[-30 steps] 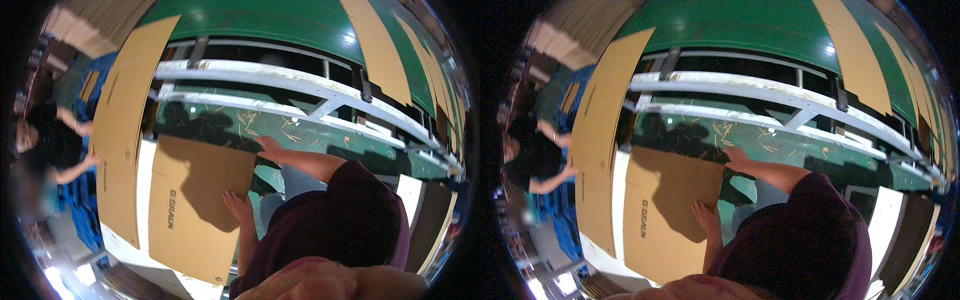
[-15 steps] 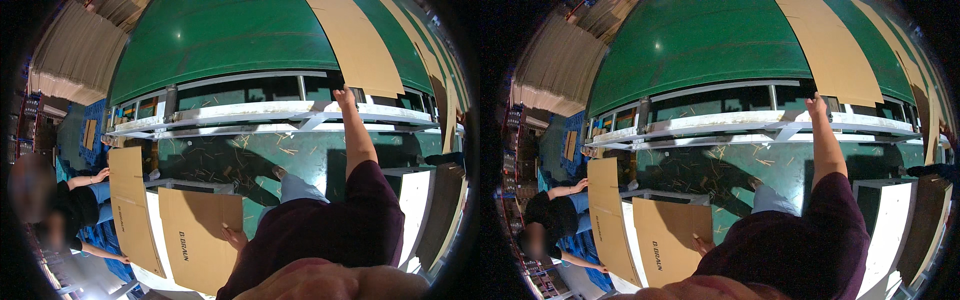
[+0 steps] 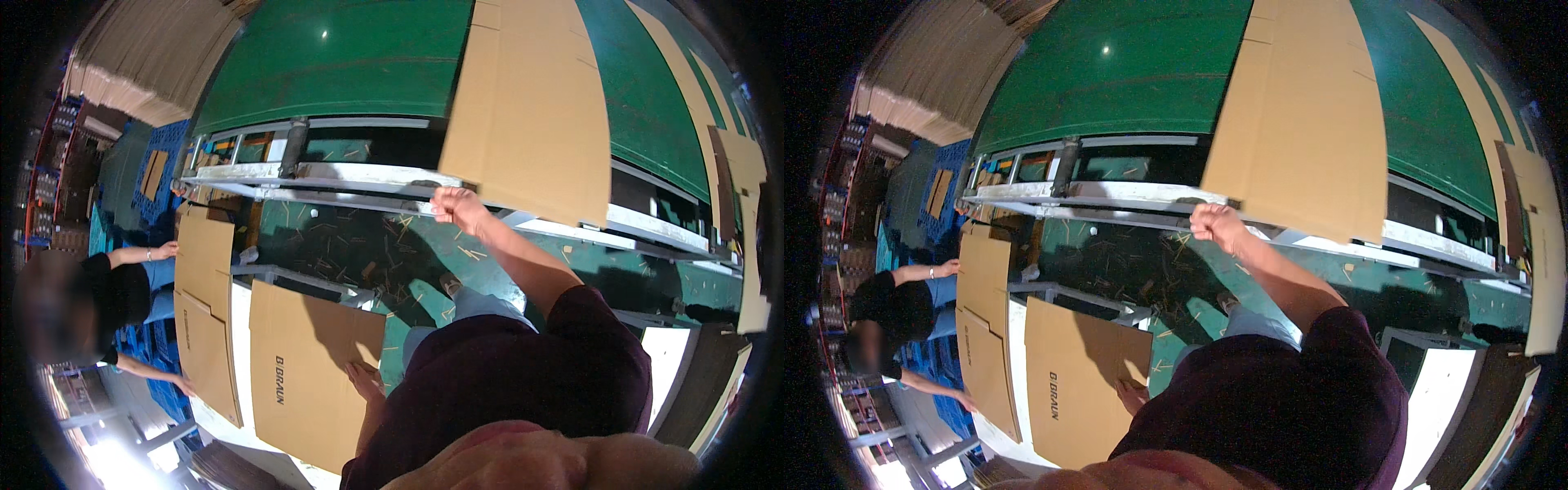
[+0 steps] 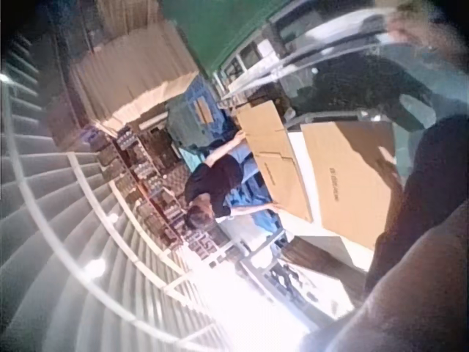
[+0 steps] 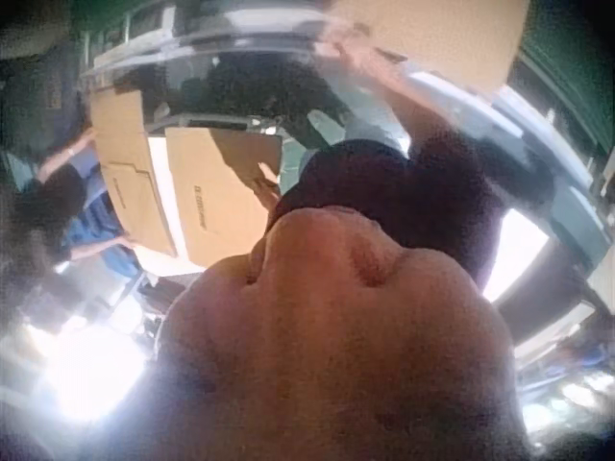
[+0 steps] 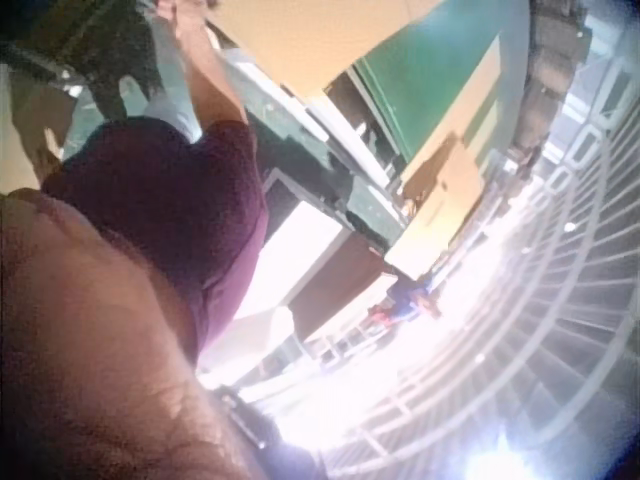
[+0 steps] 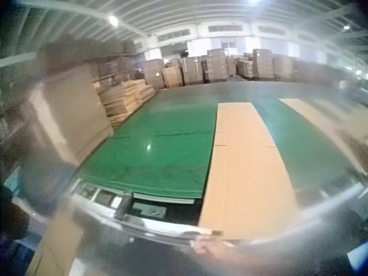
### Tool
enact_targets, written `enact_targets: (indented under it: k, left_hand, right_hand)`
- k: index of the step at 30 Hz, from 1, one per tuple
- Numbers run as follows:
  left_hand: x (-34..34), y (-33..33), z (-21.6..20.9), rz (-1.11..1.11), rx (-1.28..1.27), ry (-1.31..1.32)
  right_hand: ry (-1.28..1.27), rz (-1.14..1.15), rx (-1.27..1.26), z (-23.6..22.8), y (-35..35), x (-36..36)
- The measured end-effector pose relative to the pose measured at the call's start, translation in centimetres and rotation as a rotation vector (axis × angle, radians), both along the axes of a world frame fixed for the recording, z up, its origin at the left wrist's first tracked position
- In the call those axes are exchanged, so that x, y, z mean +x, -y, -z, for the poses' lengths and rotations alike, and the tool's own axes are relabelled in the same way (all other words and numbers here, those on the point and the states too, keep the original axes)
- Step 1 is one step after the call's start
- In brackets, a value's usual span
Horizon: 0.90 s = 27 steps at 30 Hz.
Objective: The person folds flat cardboard pieces on a table and places them onto a conveyor belt. The person repeatedly picks up cardboard, folds it, and moves it to the belt while another person assists nearby.
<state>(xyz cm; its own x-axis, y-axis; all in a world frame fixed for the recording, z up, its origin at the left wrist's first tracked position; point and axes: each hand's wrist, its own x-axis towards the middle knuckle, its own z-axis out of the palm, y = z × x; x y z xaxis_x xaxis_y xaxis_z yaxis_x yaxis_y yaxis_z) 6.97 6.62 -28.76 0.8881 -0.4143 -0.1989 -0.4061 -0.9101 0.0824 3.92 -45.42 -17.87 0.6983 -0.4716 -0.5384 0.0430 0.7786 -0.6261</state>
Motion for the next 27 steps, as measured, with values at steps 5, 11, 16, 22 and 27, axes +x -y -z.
enact_targets:
  k: [5, 11, 16, 22, 27]
  left_hand:
    - [0.5, -1.6, 3.6, -0.051, 0.050, 0.012]
    - [0.7, -0.5, 1.7, -0.034, 0.096, 0.016]
    - [1.0, 2.0, -2.0, -0.159, 0.063, -0.084]
    - [0.6, -0.4, 2.1, -0.091, 0.123, 0.000]
    - [-0.4, -1.7, 4.2, -0.166, -0.005, 0.043]
  right_hand:
    - [-0.768, -0.065, -1.765, 3.2, 8.6, -8.9]
    - [-1.358, -0.557, -2.280, 7.5, 13.7, -12.6]
    - [-0.766, -0.423, -2.370, 5.5, 10.7, -1.8]
    - [-0.317, -0.292, -2.119, -7.2, 6.7, 1.6]
    - [0.074, 0.492, -1.653, -18.9, 4.7, -1.5]
